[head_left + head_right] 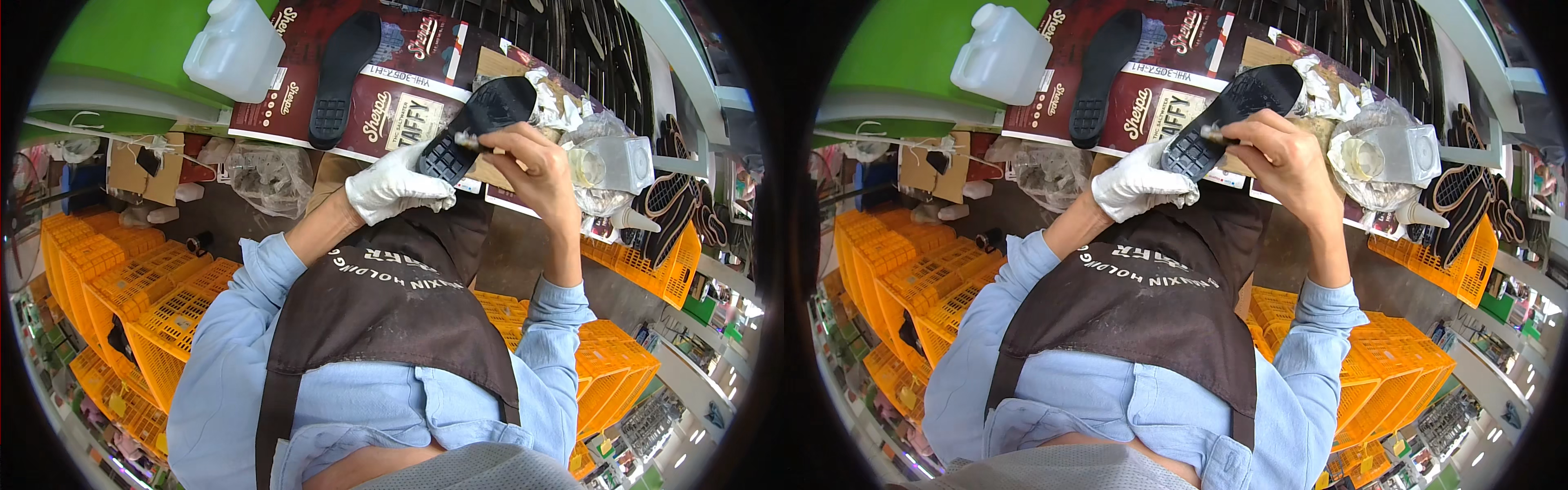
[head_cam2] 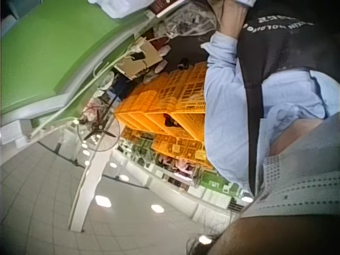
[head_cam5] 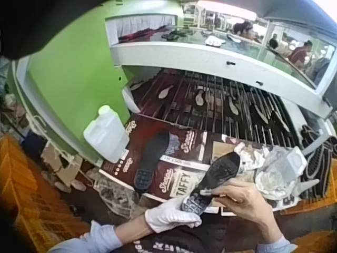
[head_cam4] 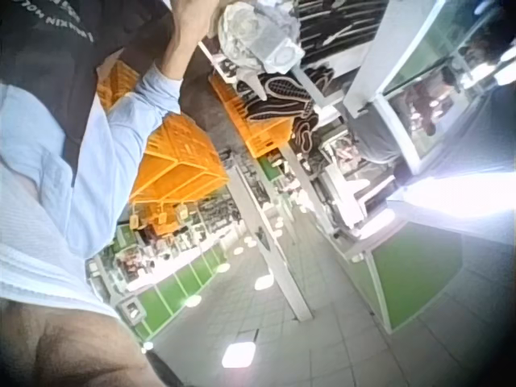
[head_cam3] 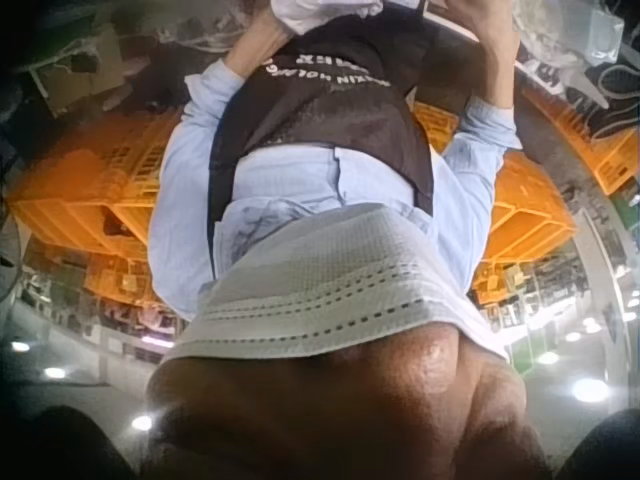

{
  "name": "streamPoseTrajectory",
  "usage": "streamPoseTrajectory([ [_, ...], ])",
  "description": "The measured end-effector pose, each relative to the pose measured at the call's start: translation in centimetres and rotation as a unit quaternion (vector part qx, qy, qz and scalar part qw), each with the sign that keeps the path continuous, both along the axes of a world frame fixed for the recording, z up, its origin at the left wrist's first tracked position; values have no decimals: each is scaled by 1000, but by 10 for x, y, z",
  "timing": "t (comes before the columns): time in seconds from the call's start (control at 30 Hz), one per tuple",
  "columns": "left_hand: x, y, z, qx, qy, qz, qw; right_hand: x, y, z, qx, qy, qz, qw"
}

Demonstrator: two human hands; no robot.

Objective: The recorder is applying a liquid adhesive or primer to the bottom of shoe soles using a small brush before placing them back on a conveyor belt.

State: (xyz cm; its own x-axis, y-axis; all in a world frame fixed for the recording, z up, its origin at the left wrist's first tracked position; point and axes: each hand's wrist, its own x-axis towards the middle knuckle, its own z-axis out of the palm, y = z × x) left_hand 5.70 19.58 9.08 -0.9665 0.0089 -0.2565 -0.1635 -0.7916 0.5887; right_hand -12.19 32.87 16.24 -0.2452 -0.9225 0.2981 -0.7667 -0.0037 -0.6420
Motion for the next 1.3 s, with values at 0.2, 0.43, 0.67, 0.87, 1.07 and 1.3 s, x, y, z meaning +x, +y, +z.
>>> streamPoseTrajectory([
  [0.2, -3, 2, -5, 14, 18, -31, 999, -10, -5, -9, -38, 59, -91, 993],
  [0.43, -8, 0, -10, 363, 50, 35, 930, 6, 9, -2, -16, 18, -12, 1000],
  [0.67, -14, 5, -2, 344, 23, 72, 936, 2, 3, -4, -67, 57, -44, 995],
  [0.87, -14, -1, -11, 389, 123, 52, 911, 19, 9, -4, -38, 65, 18, 997],
  [1.07, -14, 1, -5, 372, 74, 59, 923, 23, 8, 1, -84, 88, 7, 993],
  [1.3, -13, 2, -12, 349, 86, 70, 930, 39, 16, -6, -57, 84, 35, 994],
])
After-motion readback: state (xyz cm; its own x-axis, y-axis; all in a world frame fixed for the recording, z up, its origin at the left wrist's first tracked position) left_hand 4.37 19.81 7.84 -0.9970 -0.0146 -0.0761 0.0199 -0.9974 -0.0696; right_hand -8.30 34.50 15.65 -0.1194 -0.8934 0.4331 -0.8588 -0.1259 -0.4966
